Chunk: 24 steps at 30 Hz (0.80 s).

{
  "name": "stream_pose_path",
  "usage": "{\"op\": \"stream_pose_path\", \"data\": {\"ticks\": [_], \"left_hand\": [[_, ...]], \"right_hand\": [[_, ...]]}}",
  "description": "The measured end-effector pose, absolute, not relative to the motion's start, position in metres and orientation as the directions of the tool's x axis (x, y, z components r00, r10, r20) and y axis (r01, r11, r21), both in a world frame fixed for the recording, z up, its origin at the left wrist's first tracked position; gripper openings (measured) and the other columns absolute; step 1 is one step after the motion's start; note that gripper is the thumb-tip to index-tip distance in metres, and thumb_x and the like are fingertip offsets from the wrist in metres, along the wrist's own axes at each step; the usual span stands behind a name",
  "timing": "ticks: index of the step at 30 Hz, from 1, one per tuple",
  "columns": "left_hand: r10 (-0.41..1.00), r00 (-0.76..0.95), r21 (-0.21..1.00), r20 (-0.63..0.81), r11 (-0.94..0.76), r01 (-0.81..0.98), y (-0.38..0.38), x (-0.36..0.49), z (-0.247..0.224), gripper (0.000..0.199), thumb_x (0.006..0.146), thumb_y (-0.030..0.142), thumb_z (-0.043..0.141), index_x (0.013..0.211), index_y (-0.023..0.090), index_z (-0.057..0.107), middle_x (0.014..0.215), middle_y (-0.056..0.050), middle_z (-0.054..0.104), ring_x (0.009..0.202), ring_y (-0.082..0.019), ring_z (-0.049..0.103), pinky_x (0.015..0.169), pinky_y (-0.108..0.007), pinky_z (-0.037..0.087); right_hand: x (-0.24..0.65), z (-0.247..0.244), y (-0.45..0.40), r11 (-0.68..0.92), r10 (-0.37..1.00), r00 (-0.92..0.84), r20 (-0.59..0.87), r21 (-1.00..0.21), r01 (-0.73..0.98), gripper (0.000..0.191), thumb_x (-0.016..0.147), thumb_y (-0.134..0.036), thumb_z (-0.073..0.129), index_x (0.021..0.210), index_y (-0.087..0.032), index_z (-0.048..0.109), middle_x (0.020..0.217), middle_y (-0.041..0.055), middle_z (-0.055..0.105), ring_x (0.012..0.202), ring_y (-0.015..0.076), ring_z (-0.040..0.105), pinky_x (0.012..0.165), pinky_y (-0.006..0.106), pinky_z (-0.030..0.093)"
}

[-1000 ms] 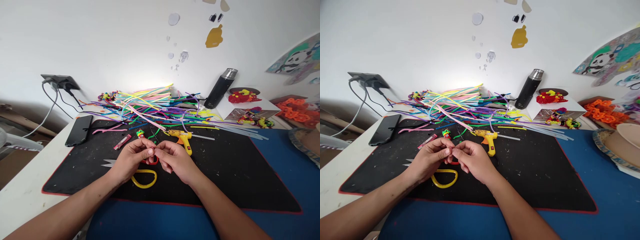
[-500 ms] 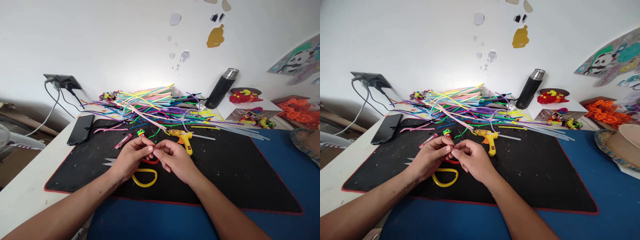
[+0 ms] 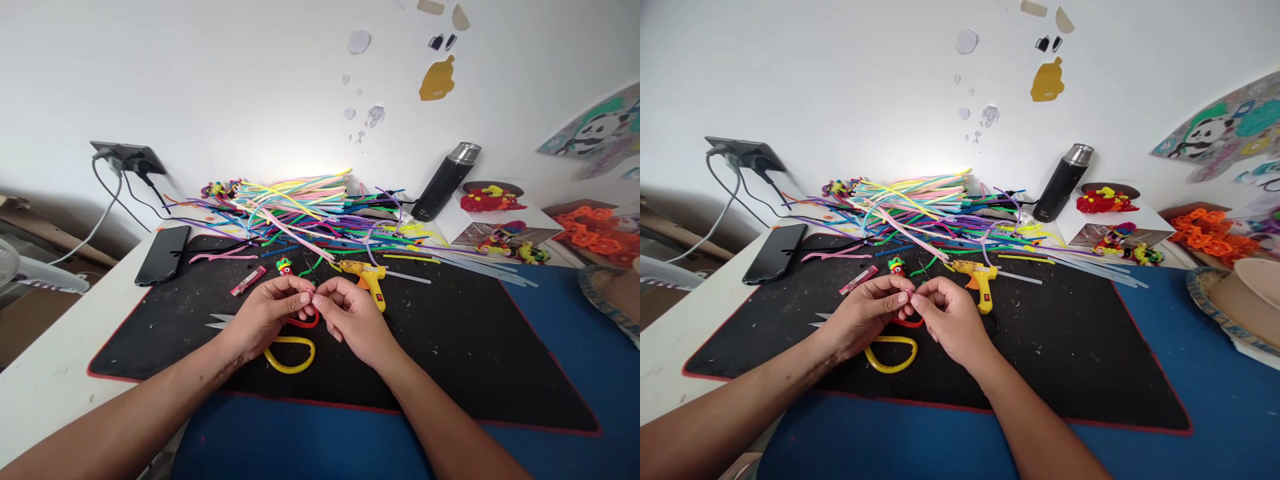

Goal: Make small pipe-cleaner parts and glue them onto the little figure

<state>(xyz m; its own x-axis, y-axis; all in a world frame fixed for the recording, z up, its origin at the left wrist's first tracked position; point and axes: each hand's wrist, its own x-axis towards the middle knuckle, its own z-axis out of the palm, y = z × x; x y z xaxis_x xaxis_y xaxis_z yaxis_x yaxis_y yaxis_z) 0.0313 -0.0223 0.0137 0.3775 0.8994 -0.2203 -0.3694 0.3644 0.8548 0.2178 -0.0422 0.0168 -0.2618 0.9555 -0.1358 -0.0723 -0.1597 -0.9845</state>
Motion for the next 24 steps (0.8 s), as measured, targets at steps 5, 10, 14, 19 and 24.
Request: {"op": "stream_pose_path", "data": {"ticks": [5,10,14,19,24], "left_hand": [[0.913,0.362,0.861,-0.191,0.332,-0.384,-0.0215,0.0307,0.0134,0.024,0.073,0.031,0.098,0.087,0.017,0.083,0.077,-0.002,0.073,0.071,-0.011,0.067,0.068,-0.02,0.054],[0.933,0.32,0.875,-0.166,0.289,-0.388,-0.0203,0.0318,0.0146,0.025,0.073,0.032,0.098,0.085,0.018,0.082,0.076,-0.001,0.072,0.07,-0.011,0.065,0.065,-0.019,0.051],[0.937,0.313,0.89,-0.153,0.269,-0.367,-0.0216,0.0323,0.0152,0.025,0.073,0.032,0.098,0.085,0.017,0.083,0.075,-0.002,0.072,0.07,-0.012,0.064,0.066,-0.021,0.051],[0.946,0.291,0.909,-0.142,0.241,-0.341,-0.0211,0.0305,0.0136,0.026,0.073,0.035,0.098,0.085,0.017,0.083,0.076,-0.003,0.073,0.07,-0.012,0.065,0.068,-0.022,0.051],[0.958,0.261,0.925,-0.121,0.205,-0.321,-0.0187,0.0276,0.0139,0.028,0.074,0.036,0.097,0.087,0.017,0.082,0.08,-0.003,0.075,0.072,-0.013,0.067,0.069,-0.023,0.052]], "right_hand": [[0.2162,0.0185,-0.0429,-0.154,0.956,-0.261,-0.131,-0.985,-0.07,0.034,0.09,-0.052,0.074,0.093,-0.02,0.063,0.068,-0.0036,0.065,0.042,0.0067,0.044,0.04,0.022,0.032],[0.2139,0.0195,-0.0442,-0.169,0.951,-0.275,-0.139,-0.982,-0.089,0.038,0.087,-0.056,0.076,0.092,-0.02,0.064,0.072,-0.0021,0.068,0.041,0.0061,0.044,0.039,0.022,0.031],[0.2137,0.019,-0.0441,-0.164,0.955,-0.263,-0.135,-0.982,-0.092,0.036,0.088,-0.054,0.075,0.09,-0.02,0.064,0.065,-0.0047,0.063,0.041,0.0067,0.044,0.04,0.022,0.031],[0.2148,0.0188,-0.0438,-0.164,0.96,-0.244,-0.137,-0.982,-0.092,0.031,0.089,-0.049,0.073,0.087,-0.021,0.063,0.058,-0.0079,0.055,0.04,0.0063,0.042,0.04,0.022,0.03],[0.2156,0.0181,-0.0441,-0.159,0.964,-0.227,-0.139,-0.985,-0.073,0.03,0.089,-0.049,0.074,0.086,-0.021,0.063,0.06,-0.0076,0.055,0.039,0.0061,0.042,0.039,0.022,0.029]]}}
